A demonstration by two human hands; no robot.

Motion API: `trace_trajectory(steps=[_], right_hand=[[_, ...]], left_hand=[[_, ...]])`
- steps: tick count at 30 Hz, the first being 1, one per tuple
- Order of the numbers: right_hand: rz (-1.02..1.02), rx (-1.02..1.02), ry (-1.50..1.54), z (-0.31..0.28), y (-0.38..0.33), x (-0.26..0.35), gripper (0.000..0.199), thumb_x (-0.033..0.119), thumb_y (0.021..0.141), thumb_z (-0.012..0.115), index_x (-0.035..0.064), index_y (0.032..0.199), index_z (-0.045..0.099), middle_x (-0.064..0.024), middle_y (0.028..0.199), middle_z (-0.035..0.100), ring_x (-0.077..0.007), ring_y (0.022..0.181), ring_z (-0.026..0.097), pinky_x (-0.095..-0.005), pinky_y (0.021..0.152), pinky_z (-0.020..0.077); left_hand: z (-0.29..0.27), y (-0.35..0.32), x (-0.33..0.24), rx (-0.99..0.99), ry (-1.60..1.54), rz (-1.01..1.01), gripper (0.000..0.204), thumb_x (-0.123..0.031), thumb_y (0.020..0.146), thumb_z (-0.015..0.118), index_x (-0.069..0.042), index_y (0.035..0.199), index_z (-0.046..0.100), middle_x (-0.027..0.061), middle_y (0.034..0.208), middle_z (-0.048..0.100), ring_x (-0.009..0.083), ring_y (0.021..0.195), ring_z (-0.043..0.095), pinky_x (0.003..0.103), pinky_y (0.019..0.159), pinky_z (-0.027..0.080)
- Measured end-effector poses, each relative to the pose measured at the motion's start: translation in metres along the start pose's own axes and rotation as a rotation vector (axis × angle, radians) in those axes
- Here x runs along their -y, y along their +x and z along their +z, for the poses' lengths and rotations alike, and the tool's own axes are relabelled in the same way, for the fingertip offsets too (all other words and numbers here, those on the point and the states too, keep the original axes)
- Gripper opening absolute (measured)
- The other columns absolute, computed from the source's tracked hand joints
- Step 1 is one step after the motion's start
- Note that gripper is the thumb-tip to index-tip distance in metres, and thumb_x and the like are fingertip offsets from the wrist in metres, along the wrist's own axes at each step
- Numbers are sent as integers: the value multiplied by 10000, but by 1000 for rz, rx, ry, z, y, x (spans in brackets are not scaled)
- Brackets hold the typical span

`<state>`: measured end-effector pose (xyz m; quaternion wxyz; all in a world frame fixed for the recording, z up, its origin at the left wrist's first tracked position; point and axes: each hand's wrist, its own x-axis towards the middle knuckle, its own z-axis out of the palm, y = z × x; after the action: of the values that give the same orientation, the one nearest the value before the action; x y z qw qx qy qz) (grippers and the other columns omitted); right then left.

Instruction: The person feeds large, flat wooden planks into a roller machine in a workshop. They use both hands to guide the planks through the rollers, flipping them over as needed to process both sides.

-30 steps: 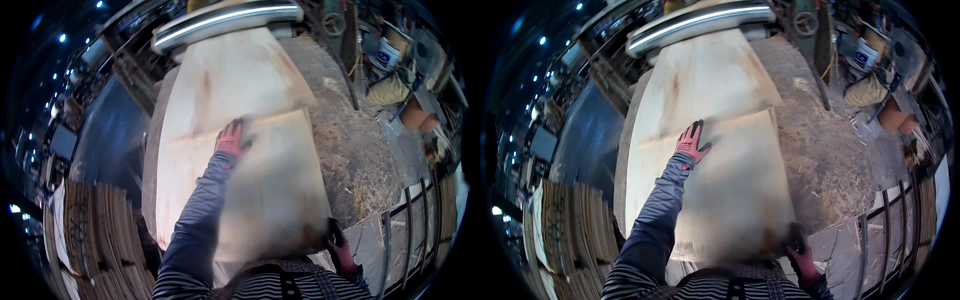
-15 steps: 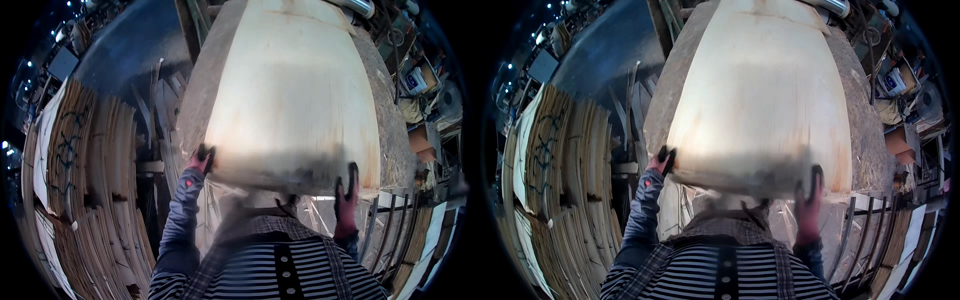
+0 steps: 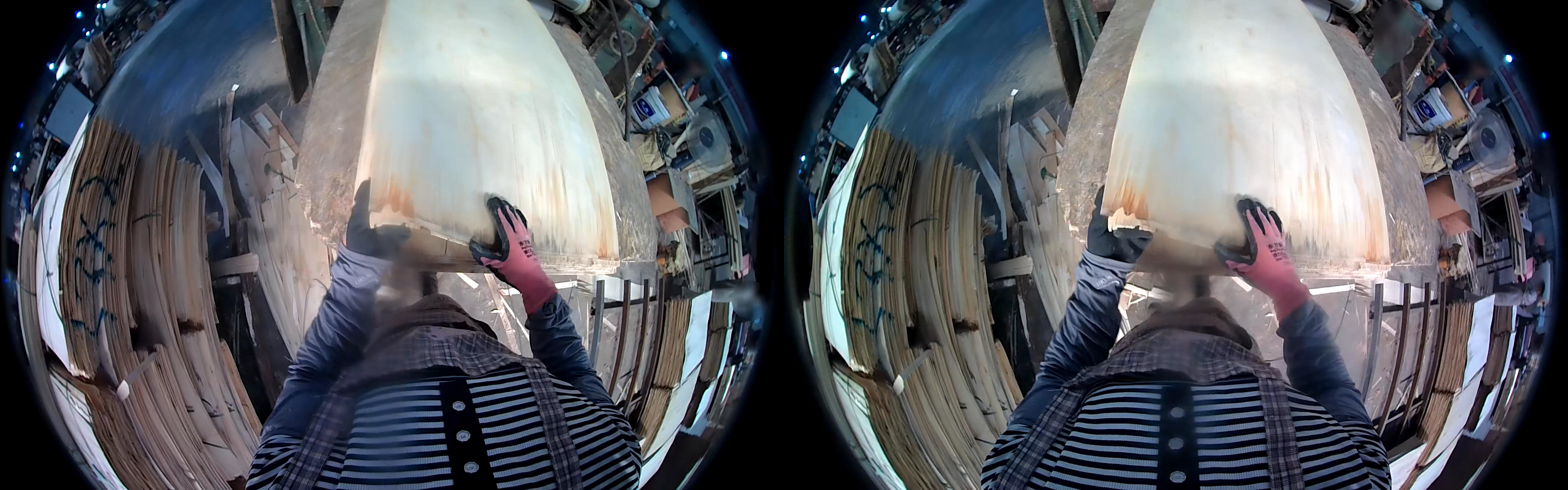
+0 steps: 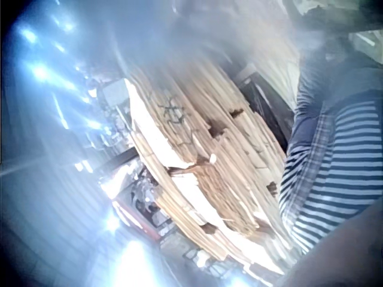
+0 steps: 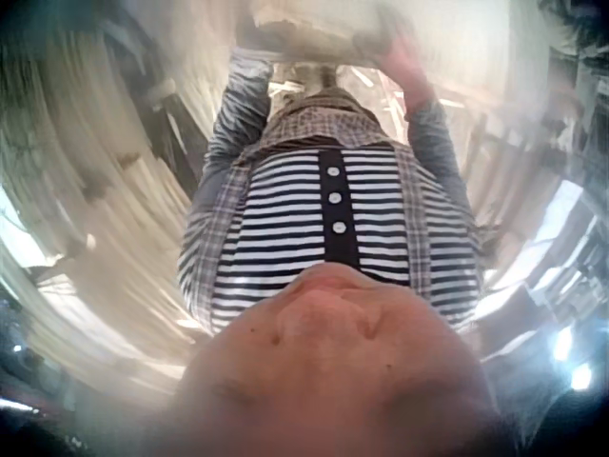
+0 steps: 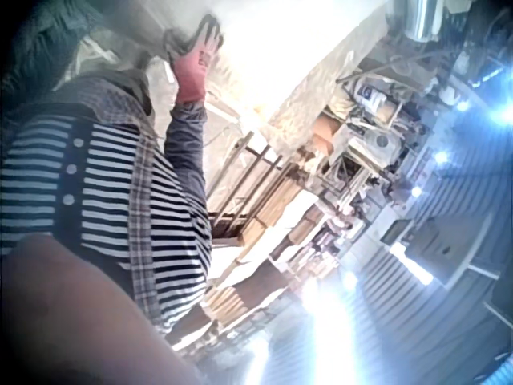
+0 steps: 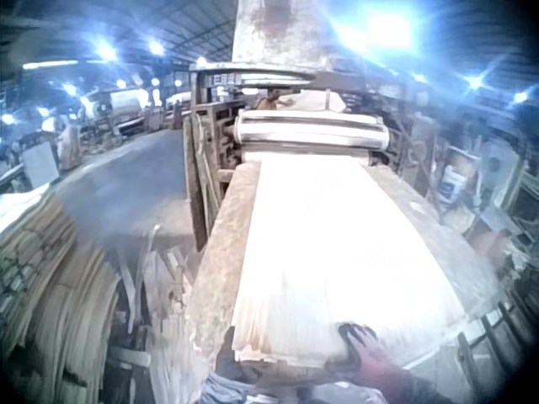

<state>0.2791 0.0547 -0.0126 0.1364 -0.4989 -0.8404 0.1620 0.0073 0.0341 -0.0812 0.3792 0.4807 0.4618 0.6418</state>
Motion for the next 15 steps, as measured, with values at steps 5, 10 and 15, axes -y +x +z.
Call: trace_trajectory(steps=[5, 10, 15], right_hand=[[-7, -12, 135, 6, -16, -7, 838, 239, 595, 727, 1, 1272, 295, -207, 1305, 292, -357, 1230, 237, -414, 1034, 183], [18, -39, 21, 21, -21, -3, 820, 365, 593, 713, 15, 1243, 356, -220, 1292, 300, -378, 1200, 270, -477, 990, 222], [-9, -363, 25, 4, -15, -33, 616, 95, 536, 625, 47, 1135, 490, -209, 1209, 415, -395, 1125, 370, -471, 932, 319]], left_hand=[[-23, 15, -27, 163, -312, -418, 677, 38, 751, 538, -65, 1330, 201, 158, 1181, 444, 238, 1085, 452, 302, 909, 382], [-8, 28, -13, 340, 646, -75, 829, -215, 682, 632, -59, 1340, 153, 221, 1269, 304, 334, 1186, 305, 388, 1004, 245], [27, 34, -89, 211, 155, -32, 672, -174, 740, 605, 12, 1284, 258, 171, 1239, 390, 258, 1130, 397, 347, 964, 299]])
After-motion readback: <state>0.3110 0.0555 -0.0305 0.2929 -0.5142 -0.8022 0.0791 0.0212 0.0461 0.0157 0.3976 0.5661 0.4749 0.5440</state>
